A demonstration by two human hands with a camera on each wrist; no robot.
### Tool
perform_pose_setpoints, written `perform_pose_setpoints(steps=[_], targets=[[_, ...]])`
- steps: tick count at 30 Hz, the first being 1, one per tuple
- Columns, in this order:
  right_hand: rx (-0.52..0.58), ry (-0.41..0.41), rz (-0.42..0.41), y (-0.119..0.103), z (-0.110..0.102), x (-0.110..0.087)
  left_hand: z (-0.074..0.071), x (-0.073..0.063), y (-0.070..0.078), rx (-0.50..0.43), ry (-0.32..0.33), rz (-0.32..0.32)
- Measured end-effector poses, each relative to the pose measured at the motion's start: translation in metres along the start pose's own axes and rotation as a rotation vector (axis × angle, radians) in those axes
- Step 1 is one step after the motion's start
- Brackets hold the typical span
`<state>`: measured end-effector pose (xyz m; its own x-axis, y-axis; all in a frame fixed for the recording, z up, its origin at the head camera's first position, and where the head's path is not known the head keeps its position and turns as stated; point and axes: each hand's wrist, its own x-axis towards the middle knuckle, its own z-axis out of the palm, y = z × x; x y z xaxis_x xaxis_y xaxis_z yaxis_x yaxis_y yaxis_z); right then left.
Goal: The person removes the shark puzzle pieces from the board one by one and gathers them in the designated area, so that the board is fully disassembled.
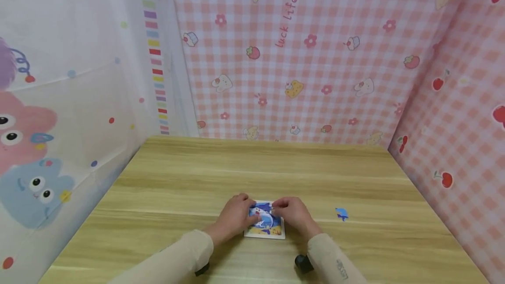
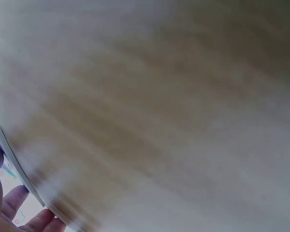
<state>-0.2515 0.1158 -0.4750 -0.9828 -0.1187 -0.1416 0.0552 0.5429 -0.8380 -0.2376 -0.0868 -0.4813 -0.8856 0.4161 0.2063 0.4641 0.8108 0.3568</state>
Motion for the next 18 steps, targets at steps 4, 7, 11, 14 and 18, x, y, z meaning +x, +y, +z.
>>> perform_pose_setpoints(steps=[4,7,11,14,18], targets=[[0.042,0.003,0.004,-0.0014,-0.0011,0.0002,0.0011,-0.0002,-0.0012,0.003,-0.011,-0.008],[0.047,-0.001,0.023,-0.0012,-0.0019,0.0011,0.0025,-0.0001,-0.0020,0.012,-0.019,-0.016],[0.003,-0.010,0.033,-0.0003,-0.0023,0.0016,0.0027,0.0008,-0.0024,0.007,-0.026,-0.024],[-0.023,-0.025,0.029,-0.0010,-0.0022,0.0009,0.0023,0.0016,-0.0026,0.007,-0.027,-0.027],[-0.018,-0.042,0.019,-0.0027,-0.0020,0.0008,0.0014,0.0011,-0.0025,0.011,-0.032,-0.030]])
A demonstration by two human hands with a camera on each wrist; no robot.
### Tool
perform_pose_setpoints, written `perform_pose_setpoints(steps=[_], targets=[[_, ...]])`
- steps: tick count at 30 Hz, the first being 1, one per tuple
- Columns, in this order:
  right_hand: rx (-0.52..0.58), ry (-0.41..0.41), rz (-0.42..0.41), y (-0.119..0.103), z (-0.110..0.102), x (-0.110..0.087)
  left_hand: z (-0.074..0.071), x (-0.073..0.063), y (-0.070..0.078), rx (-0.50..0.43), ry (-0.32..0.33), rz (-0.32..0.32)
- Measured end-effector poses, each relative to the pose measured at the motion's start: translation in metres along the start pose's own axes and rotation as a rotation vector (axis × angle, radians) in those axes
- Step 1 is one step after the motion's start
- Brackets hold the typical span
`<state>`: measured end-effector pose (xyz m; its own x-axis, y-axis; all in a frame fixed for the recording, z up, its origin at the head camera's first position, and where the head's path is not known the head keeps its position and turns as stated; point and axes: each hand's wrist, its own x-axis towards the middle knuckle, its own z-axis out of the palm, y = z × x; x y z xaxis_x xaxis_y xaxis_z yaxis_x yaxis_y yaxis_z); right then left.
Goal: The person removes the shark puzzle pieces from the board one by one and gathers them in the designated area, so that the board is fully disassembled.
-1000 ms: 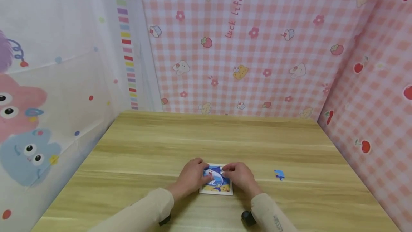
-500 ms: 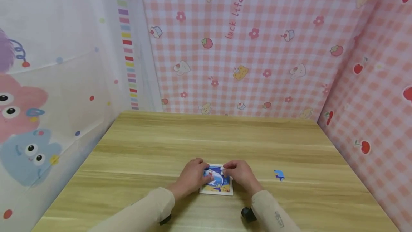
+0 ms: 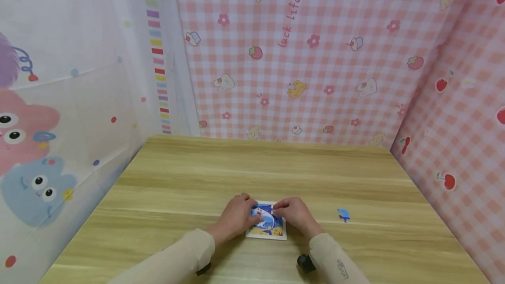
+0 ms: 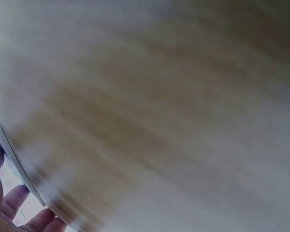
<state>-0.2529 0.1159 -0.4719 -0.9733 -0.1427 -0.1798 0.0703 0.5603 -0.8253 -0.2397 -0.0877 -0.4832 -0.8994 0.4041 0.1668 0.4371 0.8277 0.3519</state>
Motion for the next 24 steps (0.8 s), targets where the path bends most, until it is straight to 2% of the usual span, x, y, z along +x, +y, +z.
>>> perform_pose_setpoints(steps=[15,24], targets=[[0.125,0.009,0.009,-0.0027,0.0058,0.0054,-0.0051,-0.0010,0.0021,-0.007,0.004,0.011],[0.196,0.015,-0.001,0.0049,-0.0039,-0.0029,-0.0030,-0.0010,0.0036,-0.029,-0.001,-0.004]])
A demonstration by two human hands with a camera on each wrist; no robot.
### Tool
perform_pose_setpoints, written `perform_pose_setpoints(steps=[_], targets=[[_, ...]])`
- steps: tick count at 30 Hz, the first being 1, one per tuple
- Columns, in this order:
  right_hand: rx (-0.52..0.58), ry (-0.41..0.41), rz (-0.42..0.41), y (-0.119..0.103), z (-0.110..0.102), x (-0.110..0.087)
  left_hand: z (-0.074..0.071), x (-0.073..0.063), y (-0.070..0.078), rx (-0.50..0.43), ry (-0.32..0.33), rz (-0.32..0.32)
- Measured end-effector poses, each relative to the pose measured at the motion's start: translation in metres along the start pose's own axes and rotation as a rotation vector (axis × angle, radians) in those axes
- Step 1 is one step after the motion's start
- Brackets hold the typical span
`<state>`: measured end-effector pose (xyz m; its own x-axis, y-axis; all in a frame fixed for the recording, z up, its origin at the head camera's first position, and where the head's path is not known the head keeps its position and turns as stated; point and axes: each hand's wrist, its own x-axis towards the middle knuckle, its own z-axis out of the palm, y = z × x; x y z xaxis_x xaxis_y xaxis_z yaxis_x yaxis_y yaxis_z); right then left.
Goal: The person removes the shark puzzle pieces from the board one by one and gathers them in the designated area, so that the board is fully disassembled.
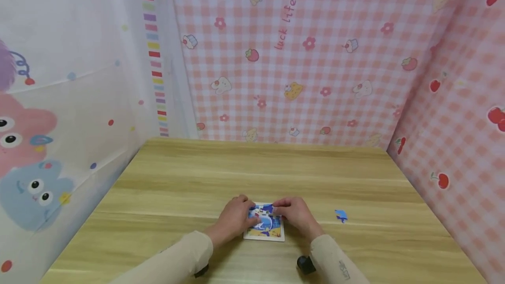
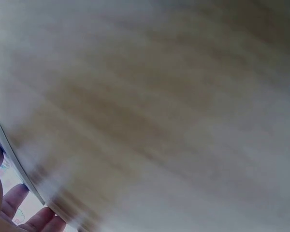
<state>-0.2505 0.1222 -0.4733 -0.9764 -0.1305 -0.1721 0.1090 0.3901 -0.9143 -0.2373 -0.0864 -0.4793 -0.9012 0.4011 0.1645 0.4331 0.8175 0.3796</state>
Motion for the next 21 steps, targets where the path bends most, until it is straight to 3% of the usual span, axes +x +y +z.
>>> perform_pose_setpoints(steps=[21], targets=[[-0.048,0.071,0.038,0.022,-0.062,-0.010,0.000,0.001,0.000,0.005,0.024,0.040]])
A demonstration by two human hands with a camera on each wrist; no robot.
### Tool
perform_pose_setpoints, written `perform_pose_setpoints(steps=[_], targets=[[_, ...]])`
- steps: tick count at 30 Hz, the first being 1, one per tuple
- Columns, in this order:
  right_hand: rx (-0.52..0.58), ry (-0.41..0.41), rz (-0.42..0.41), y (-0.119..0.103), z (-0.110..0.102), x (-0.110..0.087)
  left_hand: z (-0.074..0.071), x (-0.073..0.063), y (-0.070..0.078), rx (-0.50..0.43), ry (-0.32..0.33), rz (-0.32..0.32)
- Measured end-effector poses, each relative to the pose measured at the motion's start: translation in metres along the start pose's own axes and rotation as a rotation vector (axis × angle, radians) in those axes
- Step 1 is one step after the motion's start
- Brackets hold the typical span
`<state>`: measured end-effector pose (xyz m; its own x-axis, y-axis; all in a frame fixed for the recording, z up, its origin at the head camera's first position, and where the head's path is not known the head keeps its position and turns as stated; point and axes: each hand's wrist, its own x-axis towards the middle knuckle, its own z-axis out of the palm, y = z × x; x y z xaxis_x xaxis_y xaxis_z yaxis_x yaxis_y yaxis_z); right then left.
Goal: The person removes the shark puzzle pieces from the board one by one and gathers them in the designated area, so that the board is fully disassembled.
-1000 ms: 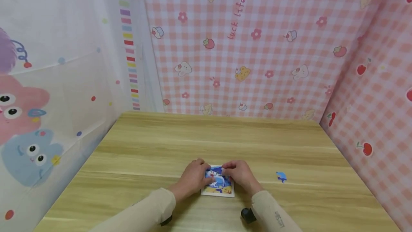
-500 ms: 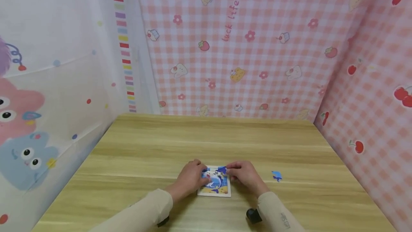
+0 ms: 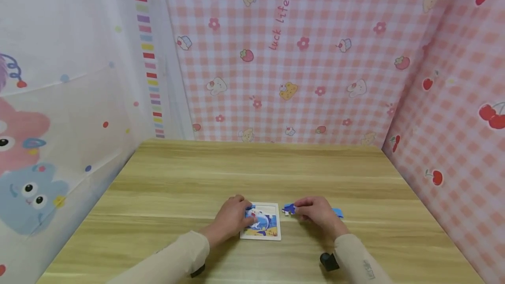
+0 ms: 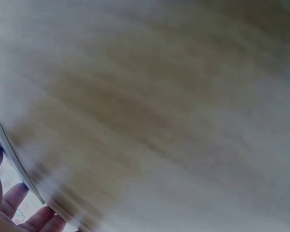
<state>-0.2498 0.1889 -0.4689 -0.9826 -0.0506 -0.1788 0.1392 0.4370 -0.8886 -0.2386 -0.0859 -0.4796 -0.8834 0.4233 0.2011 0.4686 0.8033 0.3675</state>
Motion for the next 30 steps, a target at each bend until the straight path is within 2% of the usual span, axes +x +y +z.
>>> perform_pose_setpoints(steps=[8,15,23,30], targets=[[-0.003,-0.030,-0.036,0.008,-0.032,-0.003,0.001,0.001,-0.001,0.000,-0.008,-0.017],[-0.047,-0.006,-0.012,0.018,-0.060,-0.008,0.002,0.001,0.001,-0.007,-0.023,-0.028],[-0.054,-0.019,0.017,0.025,-0.069,-0.009,-0.001,0.000,0.003,-0.009,-0.044,-0.047],[-0.176,-0.023,-0.058,0.027,-0.073,-0.008,-0.005,-0.001,0.006,-0.022,-0.024,-0.029]])
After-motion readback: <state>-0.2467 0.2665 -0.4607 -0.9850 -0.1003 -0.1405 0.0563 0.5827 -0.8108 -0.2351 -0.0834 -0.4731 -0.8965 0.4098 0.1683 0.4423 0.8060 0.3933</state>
